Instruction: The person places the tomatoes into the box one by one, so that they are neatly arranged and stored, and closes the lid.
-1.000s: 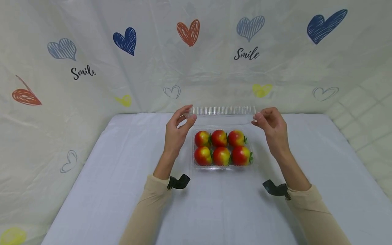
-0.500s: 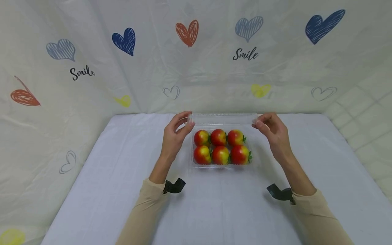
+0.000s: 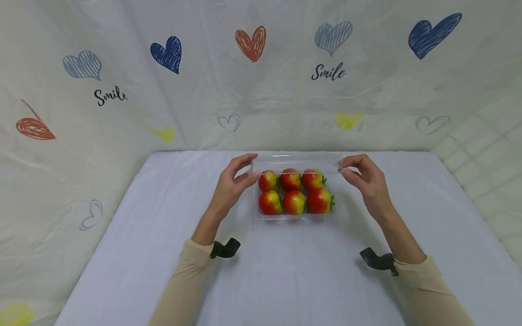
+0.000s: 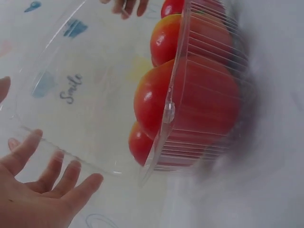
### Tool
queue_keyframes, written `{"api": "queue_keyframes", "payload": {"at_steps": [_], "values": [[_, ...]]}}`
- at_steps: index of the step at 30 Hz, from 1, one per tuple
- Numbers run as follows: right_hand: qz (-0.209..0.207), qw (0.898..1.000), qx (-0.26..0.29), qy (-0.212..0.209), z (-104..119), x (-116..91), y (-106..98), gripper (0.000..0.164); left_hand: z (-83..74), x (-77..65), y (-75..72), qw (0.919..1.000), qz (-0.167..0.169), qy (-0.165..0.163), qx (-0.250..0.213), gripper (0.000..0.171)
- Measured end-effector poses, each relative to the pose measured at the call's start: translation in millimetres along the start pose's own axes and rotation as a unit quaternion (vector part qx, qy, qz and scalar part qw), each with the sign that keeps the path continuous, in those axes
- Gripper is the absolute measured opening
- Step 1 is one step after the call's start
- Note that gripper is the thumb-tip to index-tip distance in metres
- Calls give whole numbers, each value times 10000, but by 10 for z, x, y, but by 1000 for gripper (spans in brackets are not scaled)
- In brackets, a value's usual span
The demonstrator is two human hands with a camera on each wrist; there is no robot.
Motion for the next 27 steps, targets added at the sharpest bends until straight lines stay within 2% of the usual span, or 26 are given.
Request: {"api": "queue_keyframes", "payload": {"at_steps": [8, 13, 20, 27], "values": [[270, 9995, -146, 31, -20, -37, -15, 25, 54, -58, -8, 9979, 497, -320, 271, 65], [413, 9972, -570, 267, -38, -83, -10, 34, 90, -81, 13, 9944, 877, -548, 210, 72], [562, 9920, -1067, 369, -84, -135, -5, 42, 139, -121, 20, 9911, 1199, -547, 166, 82], [738, 9906, -1102, 342, -116, -157, 11, 47, 156, -170, -16, 9902, 1297, -504, 102, 86]]}}
Point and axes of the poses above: each hand's wrist, its own x-axis towards the middle knuckle, its own y-axis out of the palm, z = x × y, the point moved 5 cm from there along x, towards the middle knuckle, and after that the axes turned 4 degrees about y, right-handed, at the moved point
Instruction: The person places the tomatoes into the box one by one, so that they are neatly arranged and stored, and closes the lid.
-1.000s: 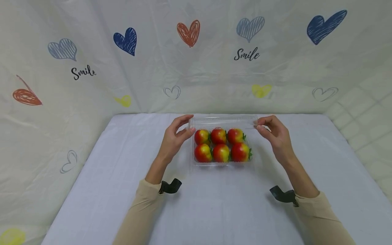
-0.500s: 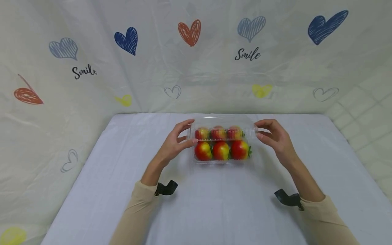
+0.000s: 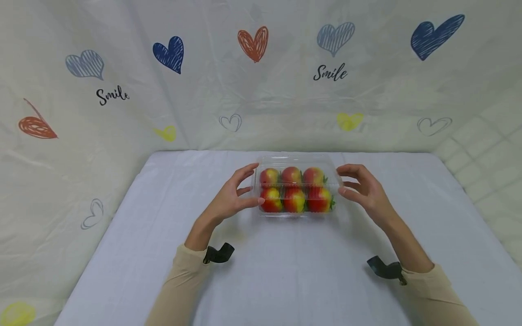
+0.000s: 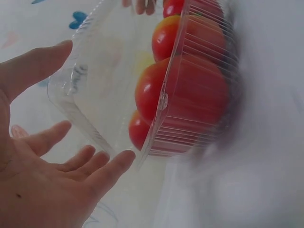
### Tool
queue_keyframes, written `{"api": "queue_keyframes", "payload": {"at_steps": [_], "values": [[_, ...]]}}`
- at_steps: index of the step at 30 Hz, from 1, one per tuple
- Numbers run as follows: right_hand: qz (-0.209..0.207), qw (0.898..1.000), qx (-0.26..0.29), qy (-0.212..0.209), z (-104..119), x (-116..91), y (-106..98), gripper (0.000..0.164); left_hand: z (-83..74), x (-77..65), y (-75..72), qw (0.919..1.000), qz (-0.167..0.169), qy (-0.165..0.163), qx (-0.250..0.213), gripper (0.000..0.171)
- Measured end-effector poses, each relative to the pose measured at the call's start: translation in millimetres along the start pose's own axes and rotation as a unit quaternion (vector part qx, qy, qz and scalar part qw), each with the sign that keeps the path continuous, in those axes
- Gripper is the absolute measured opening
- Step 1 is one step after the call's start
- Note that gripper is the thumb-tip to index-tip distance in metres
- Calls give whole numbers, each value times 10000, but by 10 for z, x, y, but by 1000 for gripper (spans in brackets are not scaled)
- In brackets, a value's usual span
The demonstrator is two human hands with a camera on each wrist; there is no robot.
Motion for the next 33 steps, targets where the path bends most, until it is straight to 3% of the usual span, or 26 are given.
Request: {"api": "queue_keyframes", "payload": {"at_steps": [10, 21, 33], "values": [[164, 9998, -55, 82, -56, -45, 2, 51, 56, -41, 28, 9996, 116, -96, 246, 90], [207, 9997, -44, -123, -147, -83, -15, 54, 145, -40, 49, 9994, 116, -166, 285, 93], [433, 9974, -451, 351, -216, -133, -9, 57, 212, -47, 58, 9993, 43, -220, 286, 92]]}}
Point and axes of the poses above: each hand's wrist, its own x-axis towards the middle knuckle, its own y-axis out of the palm, z = x × y, the point moved 5 cm from there along x, towards the middle knuckle, and after that the axes turned 4 degrees about y, right-handed, at the moved point
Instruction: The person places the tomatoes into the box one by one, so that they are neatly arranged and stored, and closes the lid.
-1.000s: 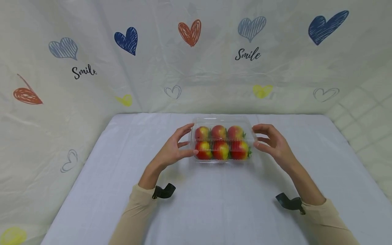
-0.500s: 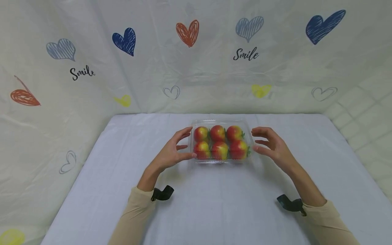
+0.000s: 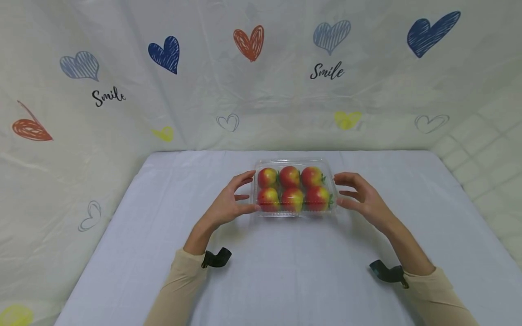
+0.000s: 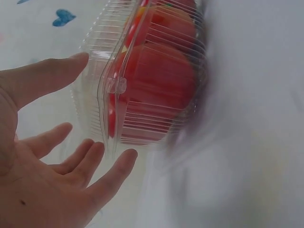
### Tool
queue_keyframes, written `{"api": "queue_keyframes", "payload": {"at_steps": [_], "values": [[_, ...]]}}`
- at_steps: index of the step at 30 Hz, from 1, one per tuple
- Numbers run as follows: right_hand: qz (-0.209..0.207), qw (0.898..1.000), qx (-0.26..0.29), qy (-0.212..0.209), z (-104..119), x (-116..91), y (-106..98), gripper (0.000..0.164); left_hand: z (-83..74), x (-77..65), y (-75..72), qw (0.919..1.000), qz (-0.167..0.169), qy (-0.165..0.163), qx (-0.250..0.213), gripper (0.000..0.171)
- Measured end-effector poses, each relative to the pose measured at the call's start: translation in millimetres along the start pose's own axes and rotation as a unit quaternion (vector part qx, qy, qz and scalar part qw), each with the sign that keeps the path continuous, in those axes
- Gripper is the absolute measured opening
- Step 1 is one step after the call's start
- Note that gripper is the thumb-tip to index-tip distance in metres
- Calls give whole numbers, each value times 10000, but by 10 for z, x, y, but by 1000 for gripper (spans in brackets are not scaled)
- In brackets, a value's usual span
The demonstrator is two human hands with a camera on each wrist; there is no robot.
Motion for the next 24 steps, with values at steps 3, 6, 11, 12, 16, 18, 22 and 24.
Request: {"api": "queue_keyframes", "payload": {"at_steps": [3, 6, 11, 12, 16, 18, 22, 24], "values": [[36, 10000, -39, 65, -28, -4, -1, 61, 9, -6, 5, 10000, 10, -20, 14, 91], [73, 9999, -109, 75, -57, -3, 0, 64, 28, -6, 6, 10000, 0, -29, 80, 90], [115, 9996, -199, 140, -92, -4, 5, 68, 53, -18, 4, 9996, -62, -206, 170, 90], [118, 9996, -213, 165, -98, -6, 6, 68, 62, -22, 6, 9994, -71, -276, 175, 91], [153, 9992, -253, 256, -112, -13, 17, 70, 100, -46, 6, 9983, -117, -545, 144, 93], [180, 9990, -275, 309, -118, -18, 19, 71, 118, -50, 3, 9981, -150, -593, 108, 94], [286, 9982, -286, 448, -139, -38, 16, 72, 153, -56, -10, 9975, -180, -660, 178, 95], [362, 9974, -337, 531, -157, -50, 16, 71, 174, -59, -14, 9968, -146, -754, 201, 94]]}}
Point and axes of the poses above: each hand's wrist, its own x-axis towards the middle knuckle, its own y-axis out of the palm, z = x × y, the point moved 5 cm from there along x, towards the middle knuckle, and after that the axes turned 4 degrees about y, right-handed, at the moved point
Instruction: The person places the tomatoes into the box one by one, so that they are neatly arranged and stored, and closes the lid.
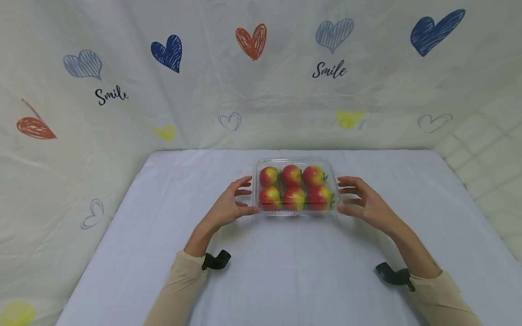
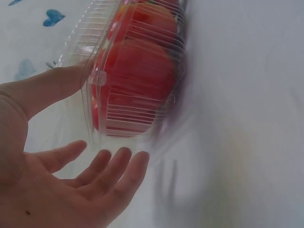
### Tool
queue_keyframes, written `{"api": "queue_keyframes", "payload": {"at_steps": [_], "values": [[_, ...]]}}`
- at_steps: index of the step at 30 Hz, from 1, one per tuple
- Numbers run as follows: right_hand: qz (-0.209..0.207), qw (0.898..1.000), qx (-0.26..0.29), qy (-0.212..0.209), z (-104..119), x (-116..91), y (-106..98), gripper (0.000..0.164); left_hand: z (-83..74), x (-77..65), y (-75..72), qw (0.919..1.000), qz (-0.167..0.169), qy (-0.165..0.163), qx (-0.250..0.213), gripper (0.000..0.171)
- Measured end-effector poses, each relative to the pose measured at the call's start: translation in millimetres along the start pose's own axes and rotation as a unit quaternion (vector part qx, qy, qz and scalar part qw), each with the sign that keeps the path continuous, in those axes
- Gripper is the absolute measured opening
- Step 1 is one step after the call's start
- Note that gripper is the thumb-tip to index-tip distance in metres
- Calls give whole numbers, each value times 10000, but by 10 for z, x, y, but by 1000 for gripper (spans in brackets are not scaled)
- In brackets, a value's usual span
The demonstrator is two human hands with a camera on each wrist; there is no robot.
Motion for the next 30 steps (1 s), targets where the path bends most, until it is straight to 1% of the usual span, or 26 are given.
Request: {"api": "queue_keyframes", "payload": {"at_steps": [3, 9, 13, 17, 22, 30], "values": [[122, 9999, -30, 81, -27, -10, 6, 71, 24, -2, 3, 9998, 110, -156, 32, 92], [383, 9982, 435, 164, -73, -23, 38, 69, 48, -14, 4, 9993, 225, -287, 66, 91], [425, 9974, 569, 95, -82, -28, 55, 69, 83, -13, 10, 9989, 274, -358, -84, 90], [498, 9956, 787, -91, -69, -28, 68, 69, 98, -24, 14, 9987, 286, -301, -293, 88], [567, 9931, 980, -296, -67, -27, 69, 66, 89, -37, 15, 9991, 233, -159, -332, 86], [733, 9898, 1105, -513, -75, -33, 72, 64, 91, -52, 20, 9985, 213, -170, -466, 83]]}}
Point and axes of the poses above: each hand's wrist, its own x-axis towards the middle knuckle, its own y-axis out of the palm, z = x × y, the point moved 5 cm from there along x, towards the middle knuckle, and after that the axes turned 4 degrees about y, right-handed, at the moved point
